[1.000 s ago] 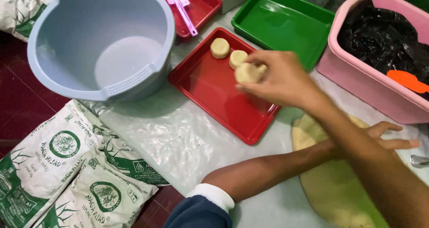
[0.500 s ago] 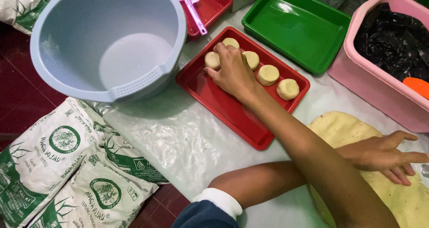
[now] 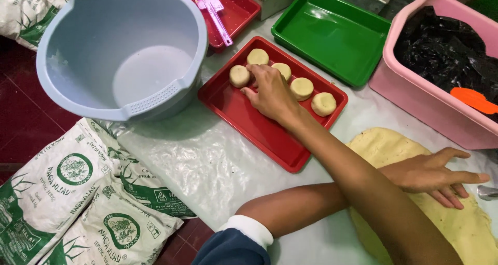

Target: The recorder is shaping dough into small balls, filling them with a dark paste, and placing them on a tray.

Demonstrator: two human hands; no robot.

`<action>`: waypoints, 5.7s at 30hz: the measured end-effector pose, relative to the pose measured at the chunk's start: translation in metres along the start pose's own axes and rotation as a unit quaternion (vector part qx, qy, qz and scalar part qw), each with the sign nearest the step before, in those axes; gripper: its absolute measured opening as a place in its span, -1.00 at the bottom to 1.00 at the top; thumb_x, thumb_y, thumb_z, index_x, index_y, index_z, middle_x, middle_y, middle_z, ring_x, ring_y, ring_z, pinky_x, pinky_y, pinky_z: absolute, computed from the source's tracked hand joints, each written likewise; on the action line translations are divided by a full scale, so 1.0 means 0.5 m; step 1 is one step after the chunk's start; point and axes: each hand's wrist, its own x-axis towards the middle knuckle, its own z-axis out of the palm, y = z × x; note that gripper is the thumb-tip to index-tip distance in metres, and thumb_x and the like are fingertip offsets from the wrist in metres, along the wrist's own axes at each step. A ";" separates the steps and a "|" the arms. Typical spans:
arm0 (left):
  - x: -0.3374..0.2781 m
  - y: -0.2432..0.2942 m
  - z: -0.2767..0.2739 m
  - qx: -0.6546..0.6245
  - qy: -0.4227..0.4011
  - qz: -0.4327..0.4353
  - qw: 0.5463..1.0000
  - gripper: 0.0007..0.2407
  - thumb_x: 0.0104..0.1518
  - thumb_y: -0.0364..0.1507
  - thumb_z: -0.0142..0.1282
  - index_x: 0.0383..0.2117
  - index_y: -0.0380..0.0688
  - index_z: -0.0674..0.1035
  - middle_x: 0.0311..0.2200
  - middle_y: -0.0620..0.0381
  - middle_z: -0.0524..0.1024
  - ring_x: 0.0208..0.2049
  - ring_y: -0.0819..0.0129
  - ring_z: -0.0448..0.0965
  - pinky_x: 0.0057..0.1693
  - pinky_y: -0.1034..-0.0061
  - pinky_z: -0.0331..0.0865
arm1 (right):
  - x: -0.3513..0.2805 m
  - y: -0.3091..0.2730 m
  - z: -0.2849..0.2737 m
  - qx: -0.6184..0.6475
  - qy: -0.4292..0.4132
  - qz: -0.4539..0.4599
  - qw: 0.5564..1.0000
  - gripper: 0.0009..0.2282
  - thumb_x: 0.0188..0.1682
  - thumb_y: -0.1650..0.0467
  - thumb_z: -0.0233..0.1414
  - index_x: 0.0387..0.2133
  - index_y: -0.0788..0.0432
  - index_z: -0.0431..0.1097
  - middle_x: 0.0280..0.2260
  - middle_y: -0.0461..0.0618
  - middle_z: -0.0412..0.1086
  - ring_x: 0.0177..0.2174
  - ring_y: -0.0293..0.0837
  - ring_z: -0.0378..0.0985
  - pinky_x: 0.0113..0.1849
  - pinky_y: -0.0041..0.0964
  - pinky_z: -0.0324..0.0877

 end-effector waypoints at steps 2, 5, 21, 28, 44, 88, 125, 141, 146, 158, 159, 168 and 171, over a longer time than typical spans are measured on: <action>0.024 -0.026 -0.004 -0.011 -0.003 0.003 1.000 0.12 -0.46 0.06 0.06 0.38 -0.39 0.01 -0.19 -0.61 0.46 -0.30 -0.24 0.58 -0.12 0.12 0.51 | -0.025 -0.030 -0.037 0.016 0.013 -0.013 1.000 -0.61 -0.19 0.55 0.21 -0.05 0.51 0.41 -0.21 0.25 0.52 -0.44 -0.06 0.57 -0.35 -0.27 0.56; 0.026 -0.028 -0.002 -0.017 0.001 0.008 1.000 0.06 -0.38 0.01 0.10 0.37 -0.36 0.02 -0.22 -0.55 0.46 -0.33 -0.22 0.58 -0.15 0.15 0.51 | -0.080 -0.097 -0.129 0.037 0.039 -0.038 0.998 -0.70 -0.13 0.57 0.14 -0.09 0.45 0.44 -0.31 0.11 0.52 -0.49 -0.18 0.51 -0.42 -0.35 0.50; 0.041 -0.084 -0.023 -0.017 0.064 0.192 0.979 -0.81 0.33 -0.46 -0.08 -0.04 -0.27 0.52 -0.52 -0.09 0.56 -0.56 0.27 0.61 -0.41 0.54 0.53 | -0.608 0.114 -0.540 0.043 0.321 0.275 0.905 -0.85 0.20 0.60 -0.05 -0.01 0.33 0.37 -0.25 0.09 0.50 -0.37 -0.20 0.51 -0.25 -0.40 0.46; 0.019 -0.073 -0.008 0.145 0.123 0.259 0.947 -0.80 0.29 -0.38 -0.03 -0.13 -0.20 0.58 -0.61 -0.12 0.58 -0.57 0.29 0.65 -0.38 0.51 0.60 | -0.649 0.164 -0.463 -0.195 0.179 0.291 0.919 -0.86 0.05 0.41 0.12 -0.21 0.22 0.54 -0.32 0.19 0.56 -0.24 0.19 0.64 -0.18 0.04 0.51; -0.011 -0.046 0.029 0.477 0.192 0.250 0.821 -0.73 0.11 -0.30 0.12 -0.11 -0.11 0.52 -0.25 -0.12 0.65 -0.16 -0.10 0.67 -0.03 0.12 0.55 | -0.682 0.183 -0.385 -0.274 0.141 0.276 0.910 -0.84 -0.24 0.46 -0.04 -0.40 0.17 0.44 -0.45 0.08 0.34 -0.28 0.23 0.52 -0.23 0.10 0.45; 0.012 -0.072 0.020 0.703 -0.008 0.132 0.698 -0.11 0.18 0.09 -0.13 0.36 -0.53 -0.10 0.19 -0.34 0.35 0.34 -0.01 0.20 0.48 0.20 -0.21 | -0.676 0.184 -0.461 0.294 0.518 0.375 0.710 -0.56 0.17 0.39 0.00 -0.79 0.17 0.25 -0.82 -0.08 0.17 -0.83 -0.30 0.28 -0.71 -0.47 0.19; 0.061 -0.112 -0.007 -0.132 0.103 0.081 0.982 -0.34 0.15 -0.01 0.13 0.29 -0.18 0.31 -0.09 -0.04 0.53 -0.01 0.17 0.56 0.15 0.23 0.46 | -0.617 0.114 -0.379 0.202 0.356 0.223 0.885 -0.68 0.04 0.39 0.17 0.04 0.23 0.40 -0.10 0.05 0.47 -0.26 -0.18 0.47 -0.12 -0.28 0.44; 0.044 -0.050 -0.005 0.025 0.153 0.187 0.970 -0.74 0.22 -0.26 0.21 -0.03 -0.03 0.63 -0.80 -0.01 0.40 -0.84 0.43 0.33 -0.61 0.69 0.23 | -0.642 0.123 -0.370 0.157 0.389 0.203 0.885 -0.60 0.16 0.38 -0.12 0.22 0.34 0.16 0.02 0.29 0.32 -0.06 0.10 0.52 -0.02 -0.03 0.39; 0.025 -0.029 0.011 0.114 0.163 0.196 0.960 -0.71 0.24 -0.21 0.08 -0.06 -0.10 0.62 -0.51 0.07 0.45 -0.48 0.45 0.43 -0.25 0.65 0.28 | -0.641 0.121 -0.368 0.159 0.389 0.205 0.884 -0.66 0.17 0.38 -0.10 0.14 0.34 0.25 -0.10 0.30 0.43 -0.18 0.06 0.59 -0.11 -0.08 0.46; -0.024 -0.007 0.057 0.240 0.151 0.123 0.951 -0.56 0.31 -0.07 -0.23 0.20 0.04 0.43 -0.58 -0.03 0.50 -0.51 0.30 0.49 -0.19 0.33 0.46 | -0.632 0.100 -0.379 -0.064 0.386 0.094 0.915 -0.76 0.07 0.52 0.03 -0.02 0.38 0.41 -0.08 0.20 0.44 -0.10 0.15 0.56 -0.10 -0.10 0.48; -0.012 -0.021 0.048 0.284 0.137 0.130 0.940 -0.55 0.32 -0.08 -0.17 0.24 0.00 0.39 -0.63 -0.01 0.52 -0.54 0.29 0.49 -0.25 0.30 0.43 | -0.634 0.105 -0.376 -0.096 0.374 0.065 0.920 -0.77 0.05 0.55 0.03 -0.03 0.40 0.43 -0.07 0.20 0.44 -0.08 0.19 0.55 -0.09 -0.03 0.47; 0.019 -0.047 0.003 0.231 0.101 0.133 0.958 -0.50 0.25 -0.24 0.13 0.28 -0.10 0.29 -0.61 -0.04 0.59 -0.67 0.32 0.56 -0.46 0.53 0.44 | -0.641 0.122 -0.373 -0.119 0.386 0.056 0.913 -0.91 -0.05 0.62 0.12 -0.33 0.29 0.53 -0.40 0.04 0.47 -0.36 0.10 0.56 -0.27 -0.12 0.47; 0.012 -0.038 0.016 0.219 0.102 0.127 0.962 -0.51 0.26 -0.24 0.11 0.28 -0.11 0.29 -0.67 -0.02 0.54 -0.69 0.34 0.54 -0.47 0.56 0.43 | -0.635 0.113 -0.377 -0.072 0.392 0.088 0.913 -0.90 -0.02 0.61 0.11 -0.33 0.25 0.54 -0.41 -0.01 0.49 -0.38 0.02 0.59 -0.30 -0.20 0.47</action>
